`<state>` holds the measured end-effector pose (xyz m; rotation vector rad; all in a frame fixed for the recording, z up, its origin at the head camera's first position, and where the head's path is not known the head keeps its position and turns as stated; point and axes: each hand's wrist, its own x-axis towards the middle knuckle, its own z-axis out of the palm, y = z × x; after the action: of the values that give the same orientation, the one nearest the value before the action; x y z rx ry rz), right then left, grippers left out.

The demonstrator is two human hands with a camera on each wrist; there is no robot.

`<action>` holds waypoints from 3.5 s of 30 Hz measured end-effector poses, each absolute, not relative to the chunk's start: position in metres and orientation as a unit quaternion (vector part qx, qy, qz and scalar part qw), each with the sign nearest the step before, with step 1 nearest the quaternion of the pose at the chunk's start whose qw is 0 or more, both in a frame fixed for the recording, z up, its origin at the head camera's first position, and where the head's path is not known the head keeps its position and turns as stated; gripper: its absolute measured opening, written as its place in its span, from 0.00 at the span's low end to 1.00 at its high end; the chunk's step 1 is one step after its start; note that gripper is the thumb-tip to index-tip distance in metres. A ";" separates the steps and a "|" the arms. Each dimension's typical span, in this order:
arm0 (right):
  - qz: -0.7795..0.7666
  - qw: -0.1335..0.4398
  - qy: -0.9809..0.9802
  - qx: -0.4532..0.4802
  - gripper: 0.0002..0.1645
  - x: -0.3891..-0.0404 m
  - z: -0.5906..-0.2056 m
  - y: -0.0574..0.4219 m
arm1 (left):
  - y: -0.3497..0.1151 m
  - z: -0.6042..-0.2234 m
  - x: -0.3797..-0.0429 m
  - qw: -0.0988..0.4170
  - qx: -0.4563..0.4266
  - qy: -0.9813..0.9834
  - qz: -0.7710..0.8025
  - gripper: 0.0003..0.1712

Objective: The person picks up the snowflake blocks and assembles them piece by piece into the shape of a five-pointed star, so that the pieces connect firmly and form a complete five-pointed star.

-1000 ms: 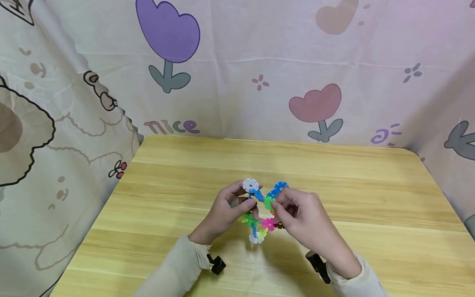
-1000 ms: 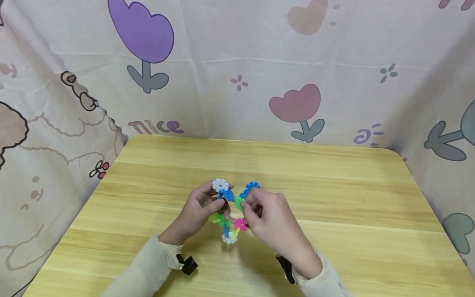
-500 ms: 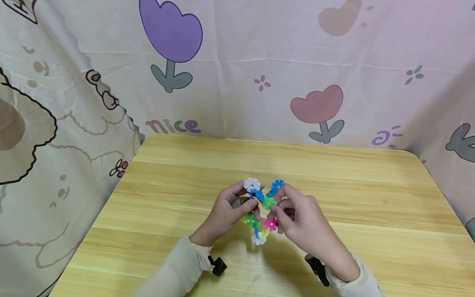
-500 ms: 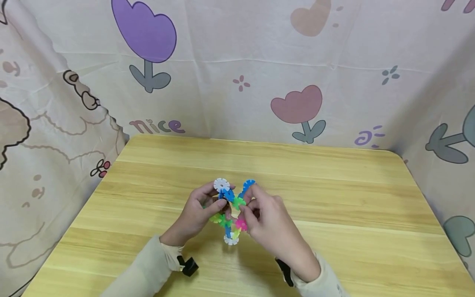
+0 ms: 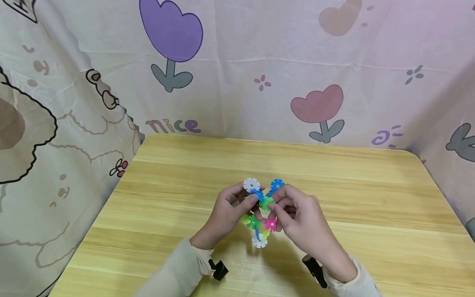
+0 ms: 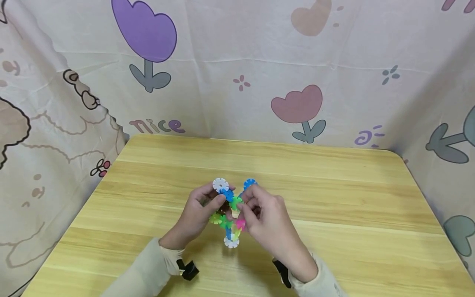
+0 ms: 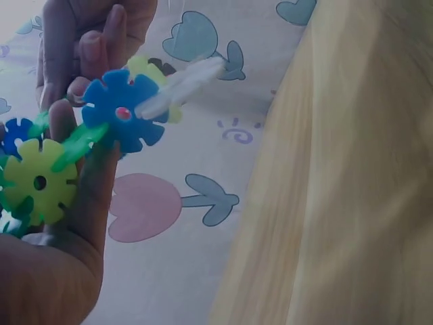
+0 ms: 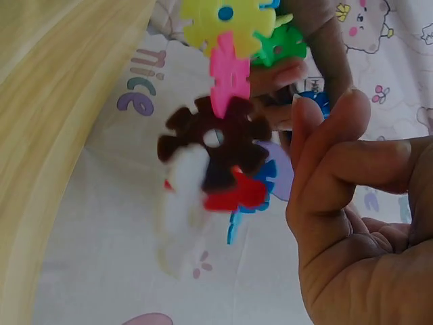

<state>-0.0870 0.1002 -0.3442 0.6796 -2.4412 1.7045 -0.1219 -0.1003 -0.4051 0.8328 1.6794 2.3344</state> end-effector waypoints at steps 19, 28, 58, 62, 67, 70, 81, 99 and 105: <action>0.571 0.048 -0.797 0.193 0.10 -0.090 -0.349 0.098 | -0.093 -0.407 -0.117 0.085 0.233 0.553 0.796 0.22; 0.571 0.077 -0.797 0.180 0.11 -0.089 -0.349 0.098 | -0.082 -0.409 -0.115 0.068 0.220 0.525 0.819 0.24; 0.554 0.065 -0.795 0.238 0.10 -0.096 -0.342 0.112 | -0.094 -0.396 -0.118 0.068 0.196 0.570 0.795 0.22; 0.544 0.115 -0.810 0.187 0.06 -0.108 -0.341 0.126 | -0.094 -0.395 -0.118 0.070 0.188 0.576 0.793 0.22; 0.561 0.002 -0.813 0.155 0.16 -0.132 -0.355 0.144 | -0.095 -0.396 -0.117 0.076 0.202 0.573 0.791 0.22; 0.583 -0.124 -0.786 0.167 0.24 -0.137 -0.363 0.145 | -0.094 -0.397 -0.117 0.079 0.220 0.566 0.791 0.22; 0.651 -0.153 -0.721 0.181 0.15 -0.133 -0.365 0.137 | -0.095 -0.395 -0.117 0.083 0.201 0.548 0.807 0.23; 0.692 -0.130 -0.677 0.213 0.13 -0.129 -0.358 0.144 | -0.100 -0.392 -0.120 0.059 0.170 0.593 0.785 0.22; 0.708 -0.130 -0.655 0.230 0.13 -0.129 -0.357 0.143 | -0.102 -0.390 -0.121 0.051 0.179 0.593 0.784 0.22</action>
<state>-0.1289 0.1430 -0.3574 0.7890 -2.2480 2.4279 -0.1209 -0.1016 -0.3904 0.5444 1.8046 2.3852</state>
